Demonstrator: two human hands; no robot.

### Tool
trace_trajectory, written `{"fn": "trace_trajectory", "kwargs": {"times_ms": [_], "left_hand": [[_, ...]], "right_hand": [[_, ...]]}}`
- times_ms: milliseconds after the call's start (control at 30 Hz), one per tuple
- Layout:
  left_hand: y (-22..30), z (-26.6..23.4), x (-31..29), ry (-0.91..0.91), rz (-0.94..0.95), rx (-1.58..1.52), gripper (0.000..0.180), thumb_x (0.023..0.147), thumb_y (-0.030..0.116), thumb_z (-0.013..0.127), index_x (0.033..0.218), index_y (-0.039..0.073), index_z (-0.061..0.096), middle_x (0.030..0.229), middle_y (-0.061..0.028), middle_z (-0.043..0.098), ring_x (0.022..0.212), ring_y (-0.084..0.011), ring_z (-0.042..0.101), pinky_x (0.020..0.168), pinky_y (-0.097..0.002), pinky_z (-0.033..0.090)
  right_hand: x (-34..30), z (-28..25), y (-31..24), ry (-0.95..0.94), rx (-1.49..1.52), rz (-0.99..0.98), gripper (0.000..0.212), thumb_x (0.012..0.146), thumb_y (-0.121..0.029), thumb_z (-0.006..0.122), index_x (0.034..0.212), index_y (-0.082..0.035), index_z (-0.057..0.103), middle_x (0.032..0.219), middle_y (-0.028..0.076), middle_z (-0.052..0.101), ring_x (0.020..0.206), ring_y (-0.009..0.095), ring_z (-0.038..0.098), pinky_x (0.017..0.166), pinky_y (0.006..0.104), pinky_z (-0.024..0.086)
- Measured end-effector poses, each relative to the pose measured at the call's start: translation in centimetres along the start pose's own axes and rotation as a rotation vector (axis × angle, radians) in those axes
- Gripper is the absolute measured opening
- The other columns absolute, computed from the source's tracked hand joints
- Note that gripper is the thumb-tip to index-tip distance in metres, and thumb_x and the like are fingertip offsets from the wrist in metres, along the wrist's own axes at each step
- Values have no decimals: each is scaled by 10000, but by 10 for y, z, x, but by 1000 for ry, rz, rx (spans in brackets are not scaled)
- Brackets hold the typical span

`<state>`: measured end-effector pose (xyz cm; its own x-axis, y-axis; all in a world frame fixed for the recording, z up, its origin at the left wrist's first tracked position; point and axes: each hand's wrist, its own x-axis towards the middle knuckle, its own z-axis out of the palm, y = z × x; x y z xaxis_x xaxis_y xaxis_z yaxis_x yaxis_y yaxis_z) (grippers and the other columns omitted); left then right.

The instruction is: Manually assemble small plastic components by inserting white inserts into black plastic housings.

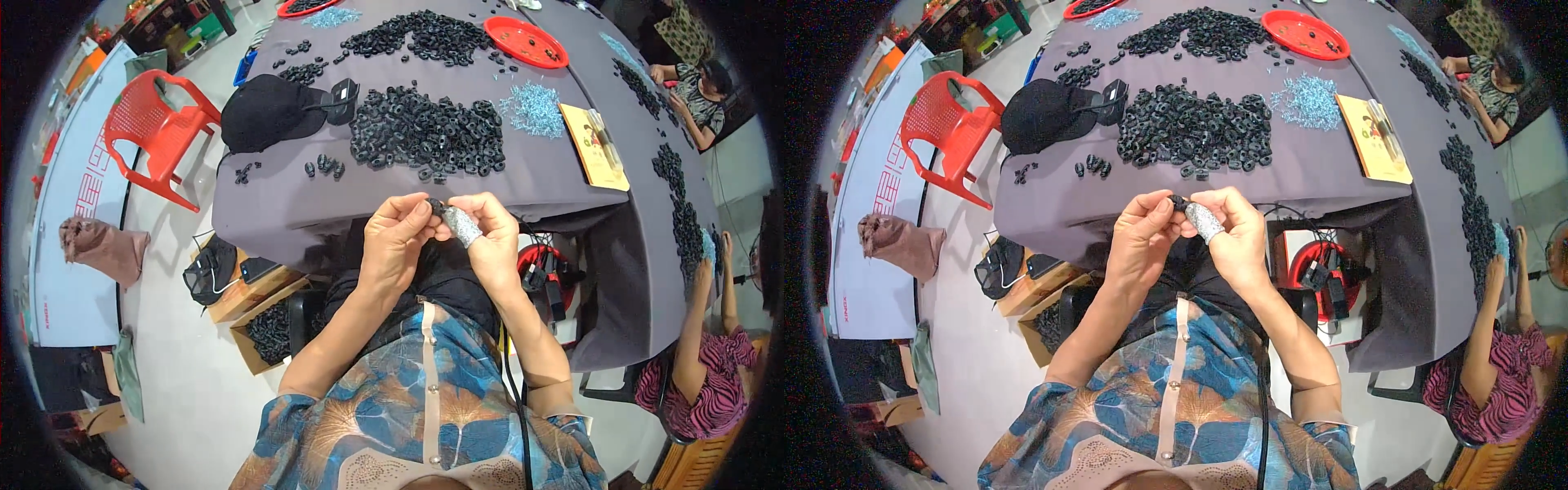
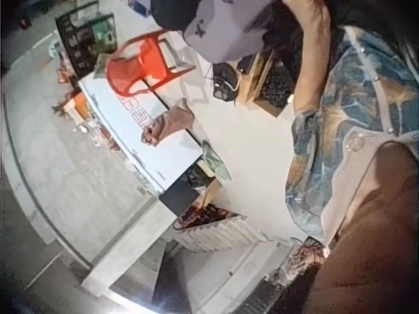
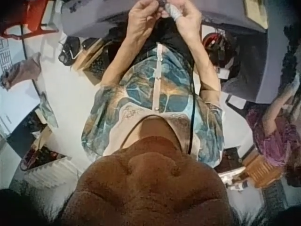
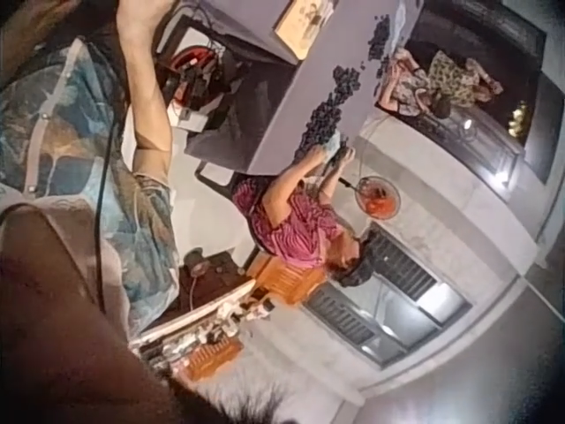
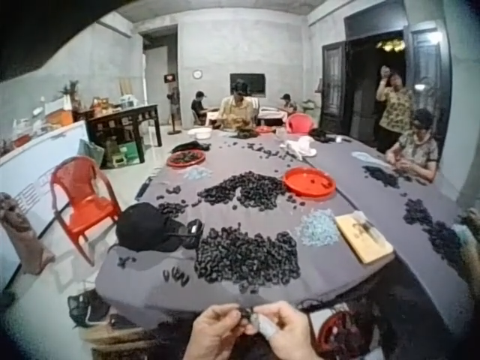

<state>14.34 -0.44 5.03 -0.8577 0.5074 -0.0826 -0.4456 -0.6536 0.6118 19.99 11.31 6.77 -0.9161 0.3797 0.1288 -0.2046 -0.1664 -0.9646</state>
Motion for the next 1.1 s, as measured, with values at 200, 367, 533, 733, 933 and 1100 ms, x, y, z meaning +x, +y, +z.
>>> {"fn": "trace_trajectory", "kwargs": {"times_ms": [200, 367, 533, 733, 933, 1100], "left_hand": [[-2, -7, 4, 20, -47, -35, 135, 831, 53, 589, 957, 8, 571, 805, -81, 624, 693, -131, 610, 642, -238, 510], [1, -4, 3, 1, -49, -55, 145, 833, 62, 589, 965, 6, 566, 807, -80, 621, 704, -131, 608, 664, -249, 509], [1, -2, 2, 2, -33, -63, 152, 829, 61, 594, 967, 3, 566, 816, -80, 620, 715, -132, 610, 666, -249, 509], [0, -3, 3, 5, 60, 79, 147, 821, 51, 602, 951, -7, 567, 789, -84, 626, 682, -137, 617, 628, -237, 512], [3, 1, 1, -33, 37, 68, 150, 809, 36, 613, 948, -7, 571, 783, -76, 622, 675, -127, 609, 619, -222, 500], [1, -1, 1, 21, 25, 81, 156, 798, 19, 622, 945, -6, 574, 797, -56, 605, 675, -110, 587, 628, -213, 484]], "right_hand": [[3, -2, 4, -29, -17, 17, 108, 827, 56, 510, 925, 25, 543, 805, 95, 636, 704, 130, 626, 658, 251, 529], [4, -3, 3, -60, 209, 136, 126, 827, 39, 505, 945, 10, 538, 816, 114, 626, 680, 162, 639, 635, 265, 544], [4, -5, 1, -91, 247, 153, 120, 833, 28, 509, 950, 16, 536, 820, 116, 628, 687, 164, 640, 647, 271, 547], [2, -2, 1, -55, 22, 0, 165, 804, 98, 497, 948, 31, 541, 840, 110, 635, 724, 146, 630, 664, 261, 538], [4, -5, -6, -45, 42, 73, 189, 787, 119, 492, 950, 41, 545, 845, 101, 629, 712, 138, 623, 659, 254, 528], [5, -7, -12, -83, -51, 159, 197, 796, 101, 482, 970, 36, 548, 822, 90, 623, 705, 128, 616, 626, 245, 518]]}}
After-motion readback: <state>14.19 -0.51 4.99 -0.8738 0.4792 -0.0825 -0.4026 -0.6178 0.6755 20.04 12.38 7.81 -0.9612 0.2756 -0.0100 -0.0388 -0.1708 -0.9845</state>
